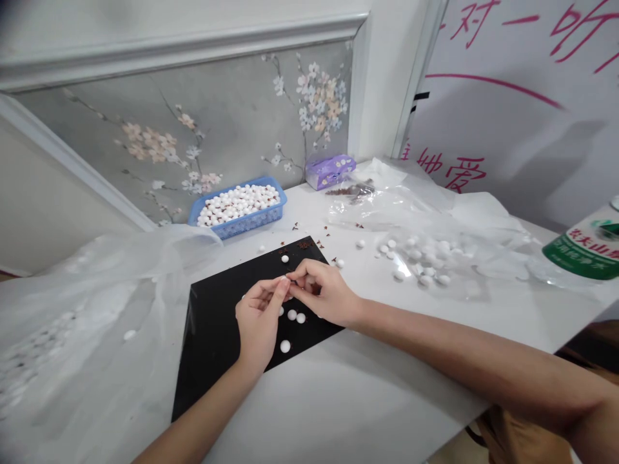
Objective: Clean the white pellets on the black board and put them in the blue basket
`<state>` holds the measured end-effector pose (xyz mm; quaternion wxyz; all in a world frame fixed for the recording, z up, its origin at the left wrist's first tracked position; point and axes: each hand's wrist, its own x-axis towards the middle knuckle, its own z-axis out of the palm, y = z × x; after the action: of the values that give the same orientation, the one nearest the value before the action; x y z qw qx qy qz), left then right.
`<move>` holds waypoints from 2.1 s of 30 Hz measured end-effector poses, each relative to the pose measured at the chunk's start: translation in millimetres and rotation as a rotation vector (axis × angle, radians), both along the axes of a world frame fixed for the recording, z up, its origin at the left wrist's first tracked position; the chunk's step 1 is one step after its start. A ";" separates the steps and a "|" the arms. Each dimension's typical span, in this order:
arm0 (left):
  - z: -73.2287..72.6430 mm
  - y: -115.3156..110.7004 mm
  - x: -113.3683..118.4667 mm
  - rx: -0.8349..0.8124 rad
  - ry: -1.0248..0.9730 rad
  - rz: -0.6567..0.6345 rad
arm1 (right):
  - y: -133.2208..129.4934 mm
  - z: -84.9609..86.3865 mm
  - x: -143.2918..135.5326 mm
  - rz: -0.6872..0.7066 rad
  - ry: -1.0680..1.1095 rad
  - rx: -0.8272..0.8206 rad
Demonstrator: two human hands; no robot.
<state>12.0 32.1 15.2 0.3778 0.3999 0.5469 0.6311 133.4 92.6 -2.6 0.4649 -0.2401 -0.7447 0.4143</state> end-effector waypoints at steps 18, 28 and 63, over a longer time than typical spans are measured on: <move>15.0 42.6 -71.4 -0.050 0.822 -0.022 | 87.1 4.7 38.0 -0.264 -0.514 0.400; 7.4 60.2 -102.0 -0.201 1.054 -0.208 | 110.8 -19.8 36.3 -0.288 -0.792 0.288; 4.1 -9.6 -7.0 -0.242 -0.272 -0.093 | -0.6 19.7 8.0 -0.033 -0.080 0.100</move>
<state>5.0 22.5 19.3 0.5226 0.2872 0.5437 0.5907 141.4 91.9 17.2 0.4529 -0.2451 -0.7785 0.3589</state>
